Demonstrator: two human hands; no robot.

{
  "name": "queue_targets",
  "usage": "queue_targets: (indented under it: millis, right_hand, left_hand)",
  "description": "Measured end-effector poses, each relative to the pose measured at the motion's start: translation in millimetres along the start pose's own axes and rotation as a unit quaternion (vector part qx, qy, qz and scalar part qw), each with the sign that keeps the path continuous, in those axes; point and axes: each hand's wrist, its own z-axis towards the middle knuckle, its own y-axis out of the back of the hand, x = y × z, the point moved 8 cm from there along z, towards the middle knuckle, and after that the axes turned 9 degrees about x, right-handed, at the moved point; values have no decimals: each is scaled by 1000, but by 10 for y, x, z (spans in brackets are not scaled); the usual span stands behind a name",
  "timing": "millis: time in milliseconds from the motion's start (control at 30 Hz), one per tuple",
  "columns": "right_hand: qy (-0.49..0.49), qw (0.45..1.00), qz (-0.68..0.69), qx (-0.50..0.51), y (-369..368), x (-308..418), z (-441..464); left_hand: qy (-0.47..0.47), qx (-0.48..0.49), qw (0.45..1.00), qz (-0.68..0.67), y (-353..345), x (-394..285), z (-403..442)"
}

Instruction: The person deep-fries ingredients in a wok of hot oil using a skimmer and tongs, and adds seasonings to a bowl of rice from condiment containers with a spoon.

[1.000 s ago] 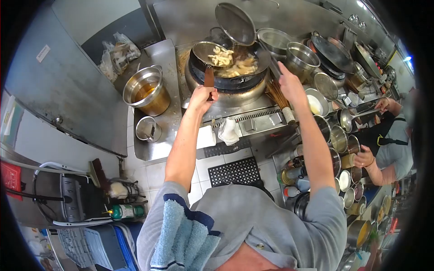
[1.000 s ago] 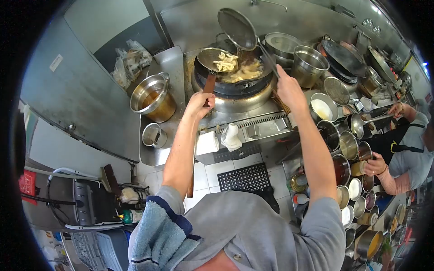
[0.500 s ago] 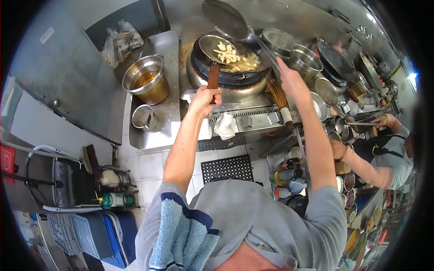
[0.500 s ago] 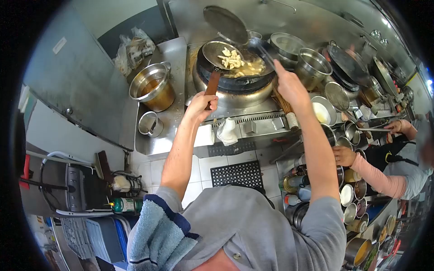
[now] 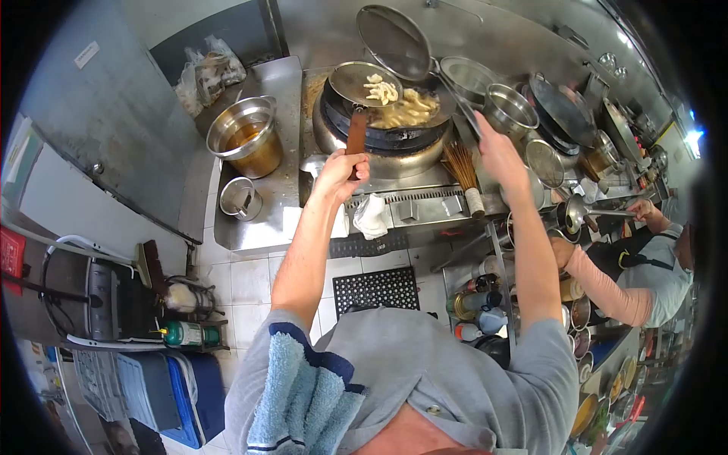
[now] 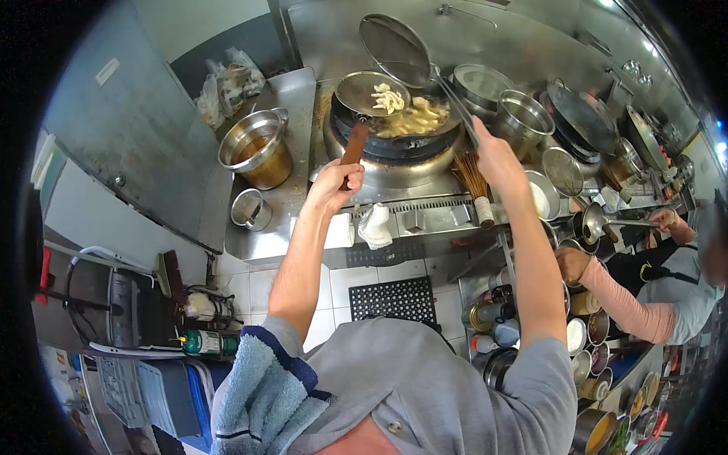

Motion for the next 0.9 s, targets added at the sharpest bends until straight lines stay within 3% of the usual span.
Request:
queue_targets:
  millis: [67,167,333,400,467,533,567,700,800,900]
  right_hand:
    - [23,1000,-12,3,9,-13,-116]
    - [46,998,-29,21,-543,-220,-23]
    - [95,993,15,-73,-459,-130,307]
    - [77,994,30,-65,-266,-134,264]
    - [-35,999,29,6,-128,-46,112]
    - [-34,999,10,25,-351,-181,62]
    - [-34,999,0,35,-454,-275,41]
    - [90,992,-8,-89,-342,-426,-184]
    - [1,999,-20,-27,-307,-405,-297]
    - [-7,1000,10,-10,-412,-356,-283]
  left_hand:
    - [-12,-2,1000,-4,-39,-89,-34]
    - [-11,8,1000,-10,-129,-62,-50]
    - [24,23,999,-23,-15,185,58]
    - [26,15,999,22,11,143,9]
    - [8,24,997,75,40,118,1]
    - [-6,-5,998,63,-23,88,-59]
    - [-8,-10,992,124,-17,61,-3]
    - [-10,-66,954,292,305,50,185]
    - [-27,-72,941,329,285,-113,302]
    - [-50,-92,932,348,349,-122,322]
